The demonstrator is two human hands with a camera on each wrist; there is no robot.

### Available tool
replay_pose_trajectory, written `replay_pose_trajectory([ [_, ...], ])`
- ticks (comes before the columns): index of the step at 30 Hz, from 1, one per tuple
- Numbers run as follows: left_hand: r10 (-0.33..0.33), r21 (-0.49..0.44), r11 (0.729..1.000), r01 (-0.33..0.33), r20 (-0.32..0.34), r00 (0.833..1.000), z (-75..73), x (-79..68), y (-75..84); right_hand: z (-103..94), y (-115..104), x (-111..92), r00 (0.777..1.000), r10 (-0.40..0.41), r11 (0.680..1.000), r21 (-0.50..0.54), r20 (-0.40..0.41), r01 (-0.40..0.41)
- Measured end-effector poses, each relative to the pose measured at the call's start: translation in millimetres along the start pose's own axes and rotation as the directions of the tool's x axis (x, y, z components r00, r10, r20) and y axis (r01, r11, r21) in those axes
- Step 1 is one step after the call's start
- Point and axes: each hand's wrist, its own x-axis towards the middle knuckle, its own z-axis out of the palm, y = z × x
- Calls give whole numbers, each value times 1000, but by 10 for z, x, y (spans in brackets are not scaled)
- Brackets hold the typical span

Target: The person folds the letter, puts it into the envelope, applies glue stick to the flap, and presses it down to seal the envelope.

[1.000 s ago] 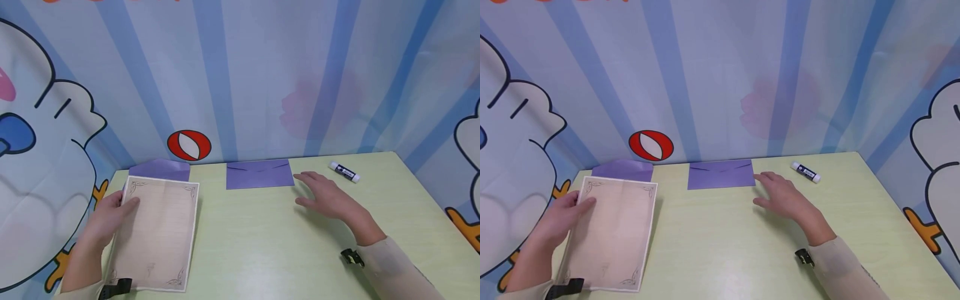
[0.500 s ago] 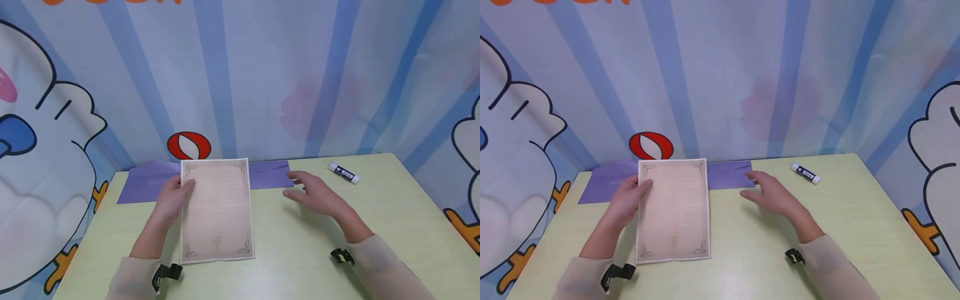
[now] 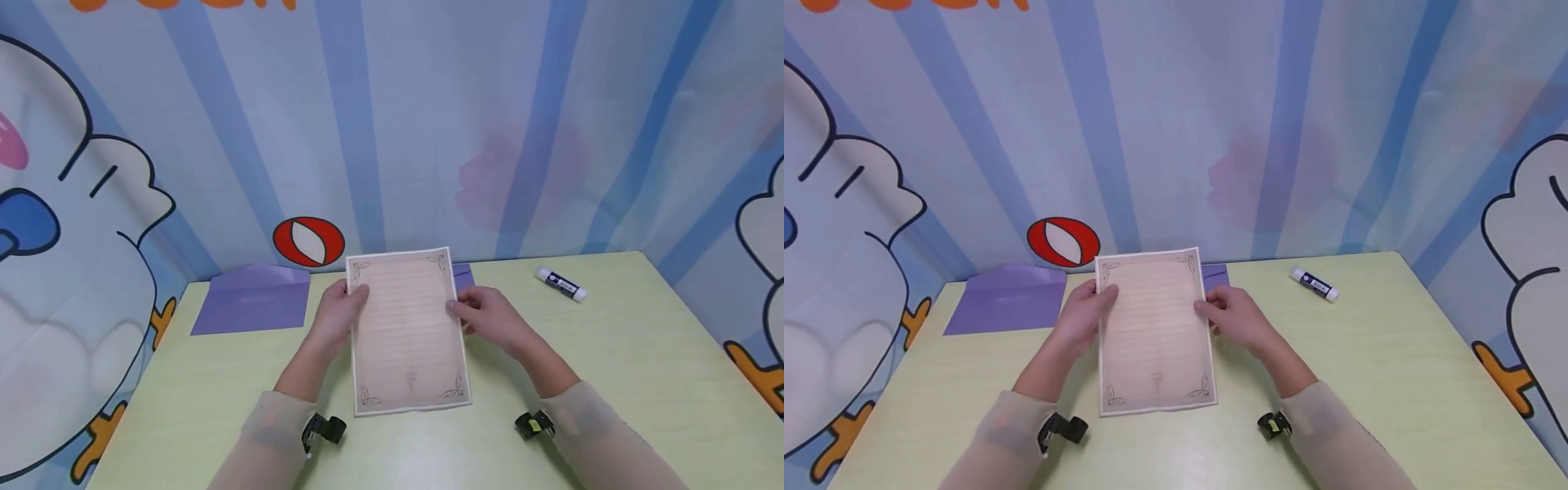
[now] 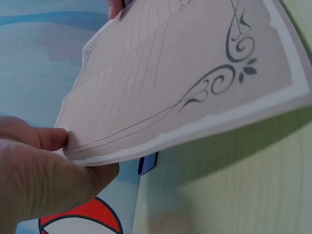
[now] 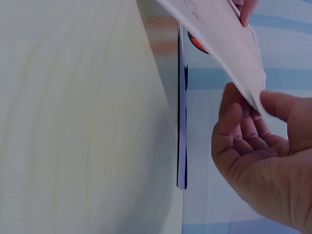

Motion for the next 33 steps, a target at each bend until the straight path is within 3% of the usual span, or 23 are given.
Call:
replay_pose_trajectory([
  [6, -28, -50, 998, 29, 38, 999, 42, 39, -14, -23, 8, 23, 997, 55, 995, 91, -60, -50],
  [11, -24, 17, 1000, 22, 74, 997, 21, 6, 10, -96, -21, 22, 992, 68, 990, 127, -106, -54],
  [18, 91, 198, 973, -119, 141, 986, -14, -77, 62, -185, -71, 12, 988, 57, 987, 156, -147, -33],
  [24, 225, 171, 950, -261, 202, 953, -55, -140, 112, -217, -113, 20, 987, 40, 986, 168, -155, -13],
  [28, 245, 148, 946, -287, 253, 936, -80, -166, 116, -225, -127, 10, 988, 39, 984, 177, -148, -12],
  [33, 215, 186, 945, -270, 271, 938, -77, -180, 85, -218, -133, -15, 989, 38, 983, 186, -145, -10],
])
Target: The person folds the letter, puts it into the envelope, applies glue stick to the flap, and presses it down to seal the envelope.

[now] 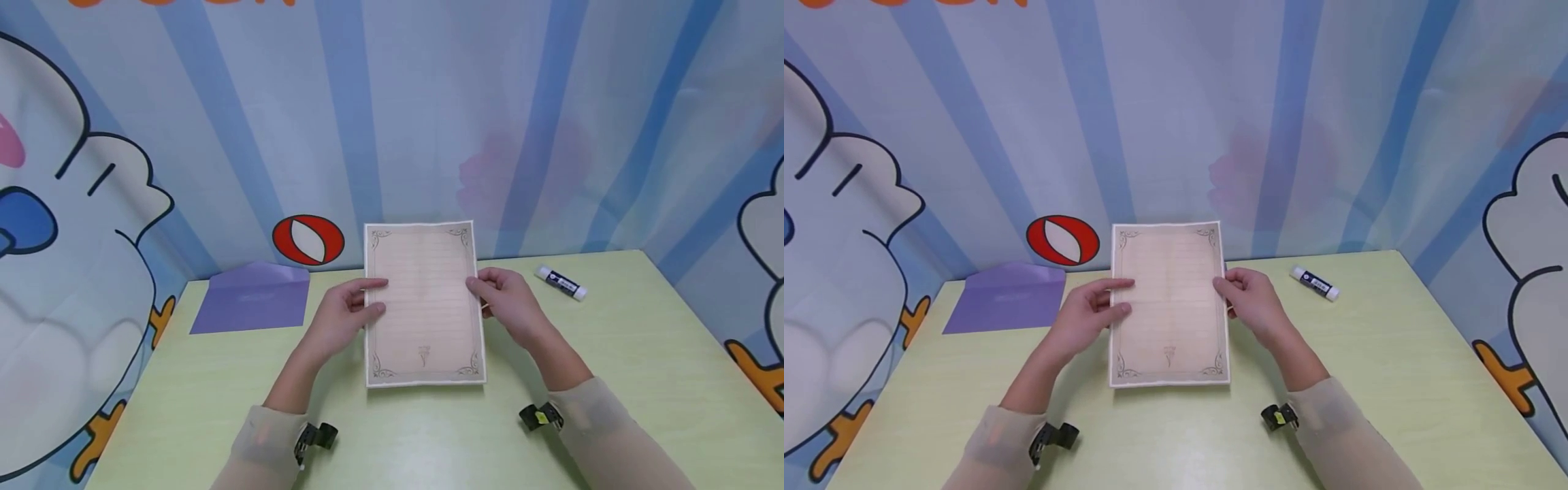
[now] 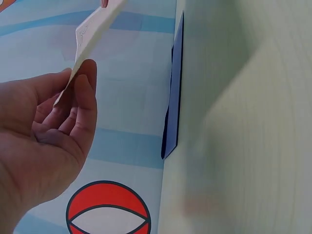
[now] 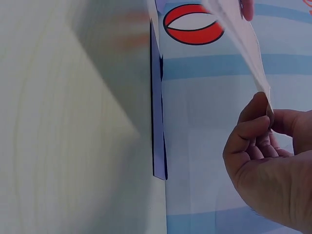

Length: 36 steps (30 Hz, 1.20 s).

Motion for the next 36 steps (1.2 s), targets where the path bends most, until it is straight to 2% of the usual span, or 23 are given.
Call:
replay_pose_trajectory([
  [4, -7, 5, 1000, 7, -25, 1000, 4, -10, -31, 4, 18, -16, 999, -40, 999, -17, -3, 40],
  [7, -12, -2, 1000, 12, -61, 998, 2, -15, -45, -4, 45, -26, 993, -114, 993, -33, 0, 114],
  [11, -20, -17, 1000, 19, -86, 996, -3, -18, -46, -11, 62, -44, 973, -226, 970, -83, 47, 230],
  [15, -25, -25, 999, 23, -74, 997, -13, -27, -32, -13, 57, -69, 954, -281, 943, -153, 107, 295],
  [20, -34, 2, 999, 34, -75, 997, -20, -28, -38, -15, 51, -81, 949, -296, 931, -188, 110, 313],
  [27, -31, 21, 999, 33, -98, 995, -18, -32, -32, -13, 56, -88, 953, -293, 938, -168, 83, 303],
  [36, -69, 5, 998, 70, -110, 991, -20, -36, -11, -27, 76, -75, 957, -278, 944, -160, 84, 289],
])
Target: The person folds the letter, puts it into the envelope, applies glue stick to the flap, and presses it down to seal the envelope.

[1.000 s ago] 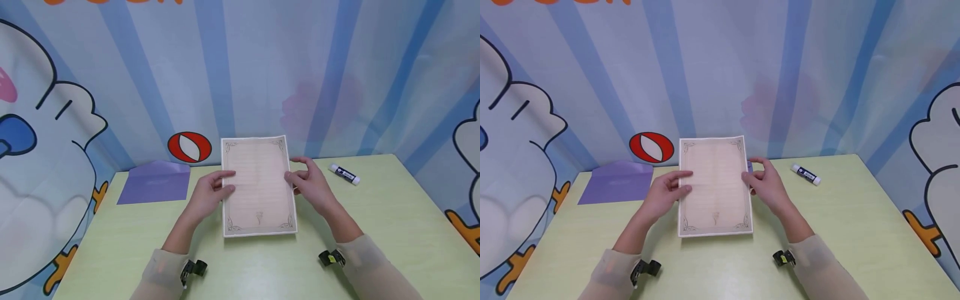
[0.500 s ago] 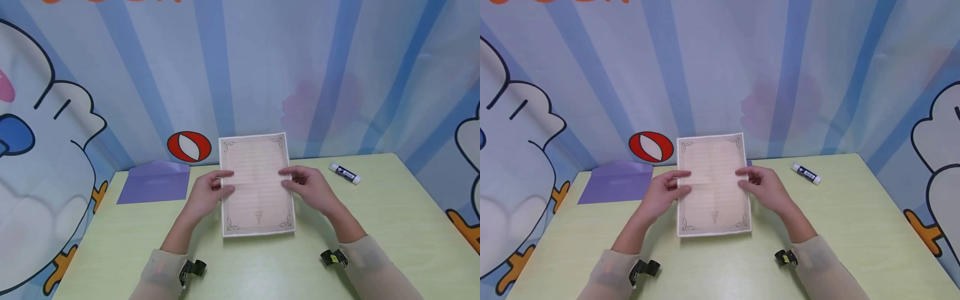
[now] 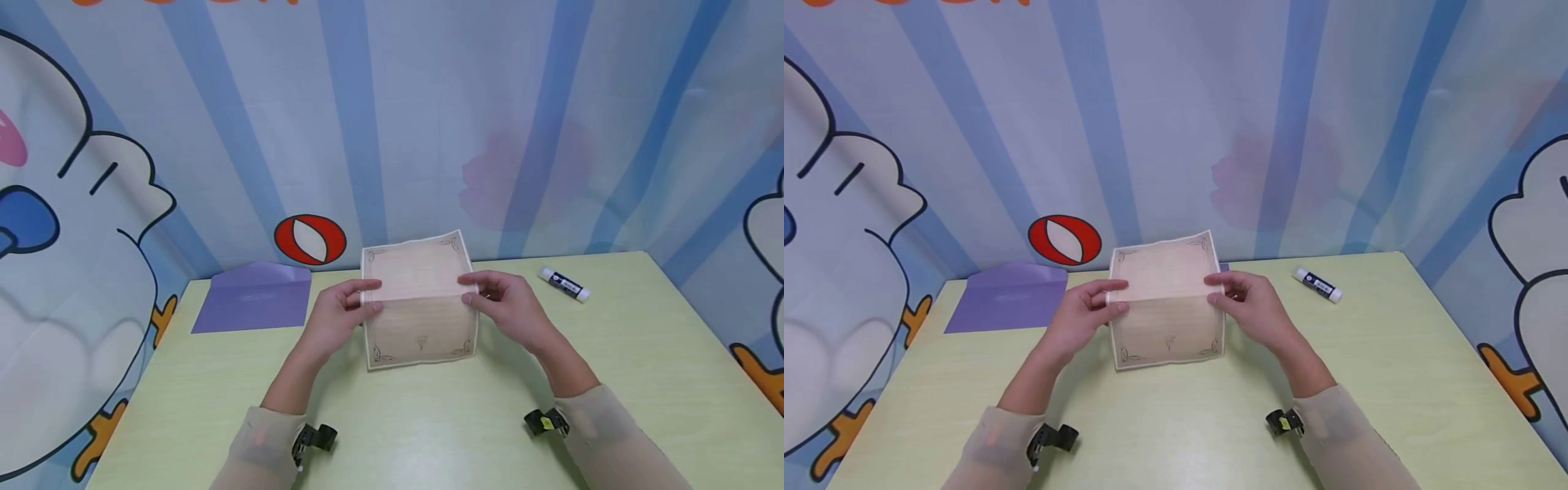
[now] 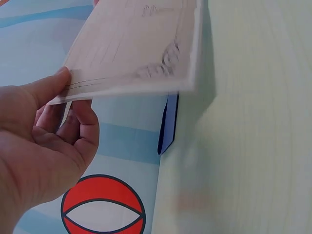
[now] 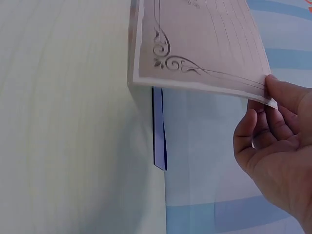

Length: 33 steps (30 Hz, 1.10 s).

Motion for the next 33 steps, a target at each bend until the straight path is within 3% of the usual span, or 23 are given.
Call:
replay_pose_trajectory([
  [5, 25, 100, 995, -24, -5, 1000, -29, -14, 11, -28, -8, 5, 1000, 7, 998, -60, 27, -6],
  [11, 136, 268, 956, -122, -35, 990, -72, -49, 59, -30, -55, -5, 998, -59, 979, -196, 23, 62],
  [20, 222, 335, 924, -183, -81, 972, -107, -113, 190, -40, -146, -26, 989, -143, 953, -274, -27, 130],
  [25, 178, 304, 940, -153, -57, 982, -129, -109, 192, -62, -145, -24, 992, -121, 966, -234, -30, 111],
  [29, 105, 224, 969, -107, 22, 994, -139, -95, 170, -54, -138, -32, 998, -60, 986, -154, -3, 59],
  [33, 70, 162, 983, -85, 96, 993, -154, -95, 156, -33, -140, -47, 1000, -16, 994, -104, 21, 18],
])
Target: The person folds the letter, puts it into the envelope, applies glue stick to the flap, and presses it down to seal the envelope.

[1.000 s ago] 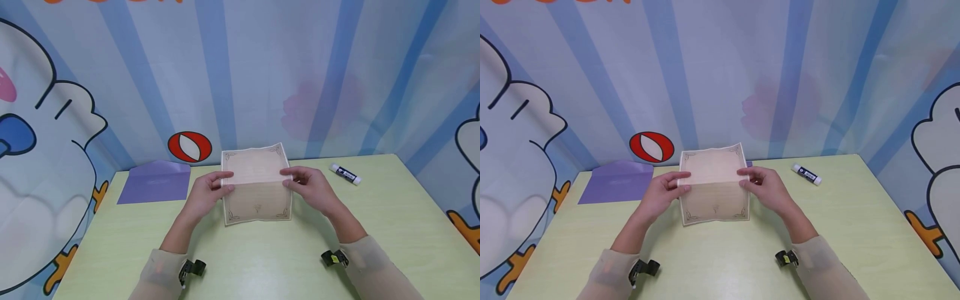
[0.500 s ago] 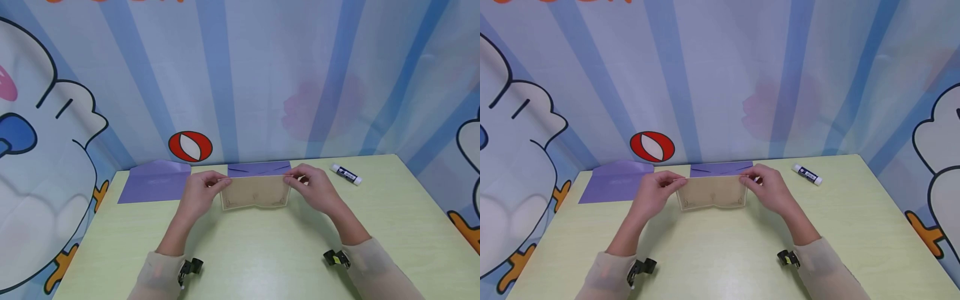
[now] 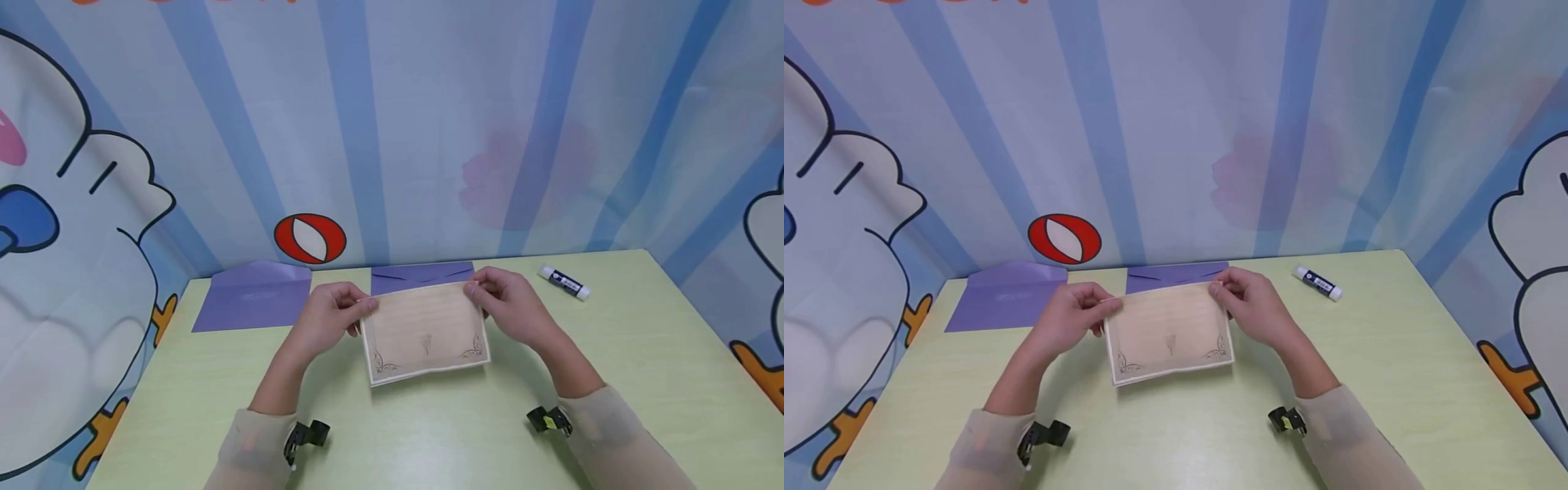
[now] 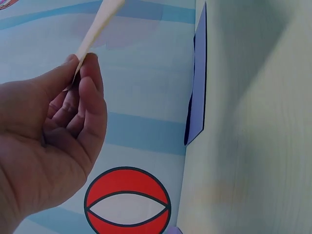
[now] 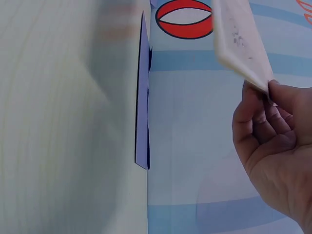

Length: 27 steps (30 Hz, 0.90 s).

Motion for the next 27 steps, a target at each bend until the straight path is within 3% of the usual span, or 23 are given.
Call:
replay_pose_trajectory([
  [5, -42, -58, 997, 51, 148, 988, -38, -11, -59, 13, 7, 1, 1000, -4, 1000, -6, 18, 5],
  [8, -46, -69, 995, 66, 257, 965, -41, -22, -78, 21, 9, -5, 998, -15, 1000, 2, 55, 14],
  [12, -24, -46, 998, 43, 346, 938, 21, -21, -70, 69, 6, -6, 990, -36, 999, -4, 140, 37],
  [17, -30, -1, 999, 34, 404, 914, 175, -13, -67, 162, -13, -2, 972, -57, 997, -29, 229, 65],
  [21, -25, 30, 999, 14, 420, 907, 292, -20, -82, 210, -37, -12, 959, -66, 996, -35, 276, 79],
  [27, -32, -4, 999, 38, 472, 881, 402, -36, -79, 247, -19, -22, 949, -110, 992, -32, 296, 125],
])
